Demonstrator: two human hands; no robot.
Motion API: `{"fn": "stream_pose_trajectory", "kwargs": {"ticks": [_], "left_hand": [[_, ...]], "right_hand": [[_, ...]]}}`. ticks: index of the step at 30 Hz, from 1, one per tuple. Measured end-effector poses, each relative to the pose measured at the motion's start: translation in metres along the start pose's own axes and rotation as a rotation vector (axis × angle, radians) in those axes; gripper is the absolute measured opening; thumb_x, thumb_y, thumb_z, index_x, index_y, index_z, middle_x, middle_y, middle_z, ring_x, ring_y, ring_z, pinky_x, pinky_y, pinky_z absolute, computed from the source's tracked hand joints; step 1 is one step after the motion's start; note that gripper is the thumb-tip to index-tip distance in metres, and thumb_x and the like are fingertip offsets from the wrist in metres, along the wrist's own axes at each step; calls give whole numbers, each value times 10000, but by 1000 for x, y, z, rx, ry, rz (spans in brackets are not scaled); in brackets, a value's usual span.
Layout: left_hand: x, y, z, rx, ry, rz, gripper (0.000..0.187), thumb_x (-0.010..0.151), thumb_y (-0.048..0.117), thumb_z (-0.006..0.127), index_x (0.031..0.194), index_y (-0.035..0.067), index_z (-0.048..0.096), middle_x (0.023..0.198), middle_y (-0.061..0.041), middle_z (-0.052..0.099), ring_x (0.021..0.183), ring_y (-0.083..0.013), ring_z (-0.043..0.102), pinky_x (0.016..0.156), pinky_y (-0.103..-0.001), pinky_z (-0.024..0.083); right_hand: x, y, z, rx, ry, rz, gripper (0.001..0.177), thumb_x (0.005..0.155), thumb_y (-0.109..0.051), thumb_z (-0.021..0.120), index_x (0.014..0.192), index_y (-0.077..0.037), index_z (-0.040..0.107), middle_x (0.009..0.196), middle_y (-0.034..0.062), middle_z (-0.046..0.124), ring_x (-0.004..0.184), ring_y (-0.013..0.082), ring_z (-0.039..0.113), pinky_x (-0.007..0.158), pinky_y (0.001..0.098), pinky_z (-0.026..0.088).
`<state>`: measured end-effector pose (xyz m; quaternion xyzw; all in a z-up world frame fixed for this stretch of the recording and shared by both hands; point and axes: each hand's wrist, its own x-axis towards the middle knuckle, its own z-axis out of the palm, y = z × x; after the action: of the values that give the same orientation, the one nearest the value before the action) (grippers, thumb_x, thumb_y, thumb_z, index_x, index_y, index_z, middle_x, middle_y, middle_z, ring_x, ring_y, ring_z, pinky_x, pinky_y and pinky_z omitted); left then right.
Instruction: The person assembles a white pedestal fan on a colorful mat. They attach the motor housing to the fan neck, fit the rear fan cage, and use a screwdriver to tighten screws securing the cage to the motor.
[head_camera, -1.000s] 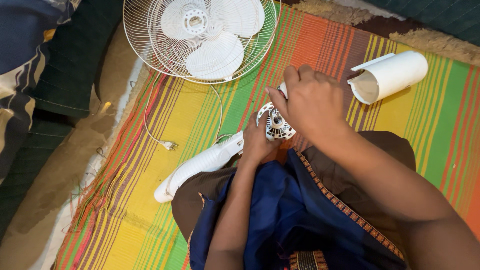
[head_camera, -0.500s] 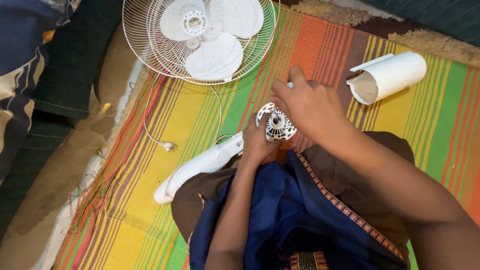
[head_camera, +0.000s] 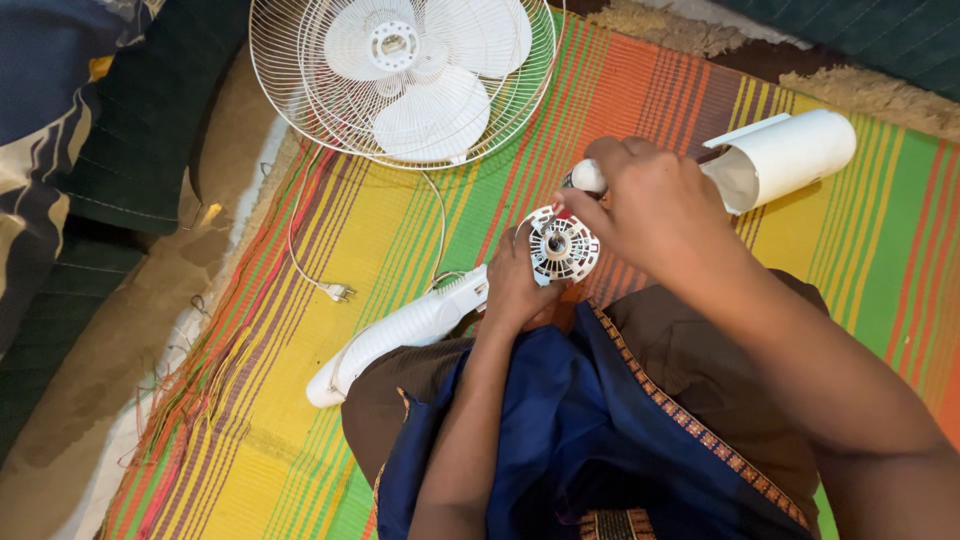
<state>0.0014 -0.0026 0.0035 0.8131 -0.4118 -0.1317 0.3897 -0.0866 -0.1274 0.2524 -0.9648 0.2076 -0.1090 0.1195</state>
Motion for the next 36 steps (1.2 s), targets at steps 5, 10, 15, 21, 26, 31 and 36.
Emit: {"fn": "stream_pose_trajectory", "kwargs": {"ticks": [5,10,15,21,26,31,36], "left_hand": [[1,1,-4,-61,69,45,1111,607,360,942,1485,-17,376,1391,-296,515,1272,-462,526,1034,-505,465],[3,-1,-6,-86,43,-9,1092,672,461,913,1523,31,380,1269,-256,578,1161,-436,587,954,-497,501],[4,-6,0,-24,97,40,1051,678,456,915,1515,46,429,1146,-244,594,1074,-437,580,895,-510,494],[5,-12,6,-78,197,91,902,730,453,896,1426,24,513,1171,-237,615,1114,-419,593,940,-503,490],[13,-22,8,-120,154,71,810,753,337,857,1413,19,512,1205,-268,598,1146,-439,573,982,-507,473],[15,-23,9,-181,151,83,747,770,259,831,1401,17,513,1269,-292,565,1195,-461,534,1033,-510,454],[14,-16,7,-198,116,8,751,767,204,802,1425,17,492,1294,-288,529,1238,-461,524,1051,-499,448]], "right_hand": [[2,2,19,-157,193,-47,457,924,-421,832,874,-4,653,885,209,677,817,374,697,708,464,566],[19,16,45,315,354,-528,247,972,-220,790,1058,-23,666,1108,113,682,1079,305,654,935,429,532],[22,16,62,416,394,-559,282,890,-250,831,999,-43,673,1039,87,679,1009,294,616,885,419,507],[25,2,61,258,363,-326,335,918,-251,840,949,-9,610,940,152,599,940,343,582,822,454,497],[21,-3,53,116,305,-250,440,828,-182,735,1145,34,519,1076,234,544,1025,430,568,871,520,504],[8,-5,46,37,173,-133,447,905,-251,743,1191,15,525,1079,242,542,859,421,666,661,501,554],[11,-6,44,-135,176,-45,474,907,-429,781,1061,-31,575,979,178,603,695,375,712,520,477,558]]}}
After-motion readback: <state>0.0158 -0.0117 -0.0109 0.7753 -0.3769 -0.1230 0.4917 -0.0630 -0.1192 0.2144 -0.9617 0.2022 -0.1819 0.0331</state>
